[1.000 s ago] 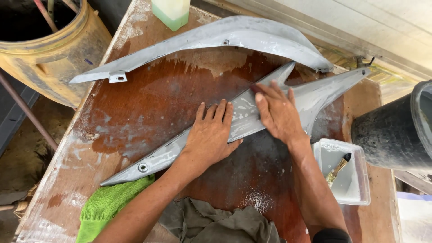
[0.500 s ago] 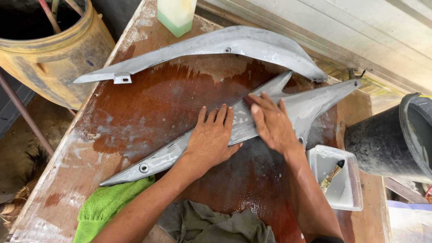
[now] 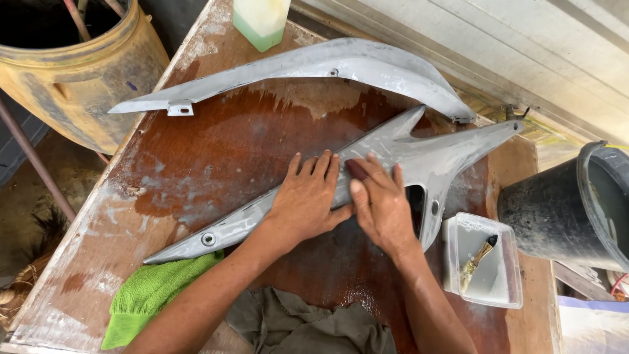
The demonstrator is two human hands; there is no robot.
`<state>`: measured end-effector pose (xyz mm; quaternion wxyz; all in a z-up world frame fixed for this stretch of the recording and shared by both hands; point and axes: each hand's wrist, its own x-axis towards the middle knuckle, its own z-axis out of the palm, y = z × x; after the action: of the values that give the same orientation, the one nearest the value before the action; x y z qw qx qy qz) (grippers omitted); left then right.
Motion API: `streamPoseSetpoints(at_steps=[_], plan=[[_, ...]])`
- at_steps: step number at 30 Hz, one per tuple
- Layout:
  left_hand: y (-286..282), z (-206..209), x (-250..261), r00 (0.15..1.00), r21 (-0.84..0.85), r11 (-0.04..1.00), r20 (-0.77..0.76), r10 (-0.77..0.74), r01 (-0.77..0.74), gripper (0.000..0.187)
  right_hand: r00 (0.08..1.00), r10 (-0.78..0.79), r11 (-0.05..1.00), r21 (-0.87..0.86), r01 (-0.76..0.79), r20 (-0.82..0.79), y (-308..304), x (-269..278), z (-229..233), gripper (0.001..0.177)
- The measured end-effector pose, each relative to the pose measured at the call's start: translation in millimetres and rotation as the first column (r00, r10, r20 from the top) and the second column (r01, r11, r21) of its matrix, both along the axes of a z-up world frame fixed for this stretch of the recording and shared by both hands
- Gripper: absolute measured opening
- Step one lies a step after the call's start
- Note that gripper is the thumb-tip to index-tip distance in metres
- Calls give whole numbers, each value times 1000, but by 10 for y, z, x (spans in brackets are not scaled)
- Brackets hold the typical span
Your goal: The person sands a gray metal motorcycle fender with a red sanding block on a wooden workbench. They repeatedly rub the surface, occasionally dipping the block into a container of water to keep it wet. A second fender, a green cloth, and a paintbrush are also visible on the table.
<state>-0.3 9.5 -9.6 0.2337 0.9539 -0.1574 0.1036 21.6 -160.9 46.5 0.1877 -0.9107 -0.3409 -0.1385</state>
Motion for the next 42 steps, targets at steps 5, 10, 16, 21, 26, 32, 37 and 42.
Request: streamPoseSetpoints(at_steps=[5, 10, 16, 21, 26, 32, 37, 42], plan=[[148, 161, 49, 970, -441, 897, -232, -75, -36, 77, 996, -79, 997, 19, 80, -49, -46, 17, 97, 43], [349, 75, 201, 924, -885, 425, -306, -229, -188, 87, 994, -103, 993, -55, 106, 45, -13, -6, -163, 30], [372, -168, 401, 911, -965, 42, -259, -320, -260, 92, 998, 53, 999, -6, -53, 44, 316, -295, -60, 22], [801, 530, -124, 881, -728, 637, -445, -159, -253, 57, 982, -117, 992, -35, 124, 150, 110, -197, 86, 24], [1116, 307, -316, 935, -385, 902, -350, 56, -198, 38, 990, -59, 998, -20, 62, 129, 242, -225, -46, 21], [1268, -26, -298, 898, -714, 665, -415, -147, -221, 36, 987, 113, 994, -26, -111, 115, 531, -443, -312, 19], [1300, -368, -209, 828, -827, 434, -495, -263, -357, 63, 984, 60, 994, -97, -45, 165, 509, -442, -155, 19], [1246, -386, -196, 878, -831, 468, -433, -205, -301, 83, 990, 92, 995, -59, -86, 108, 687, -585, -414, 18]])
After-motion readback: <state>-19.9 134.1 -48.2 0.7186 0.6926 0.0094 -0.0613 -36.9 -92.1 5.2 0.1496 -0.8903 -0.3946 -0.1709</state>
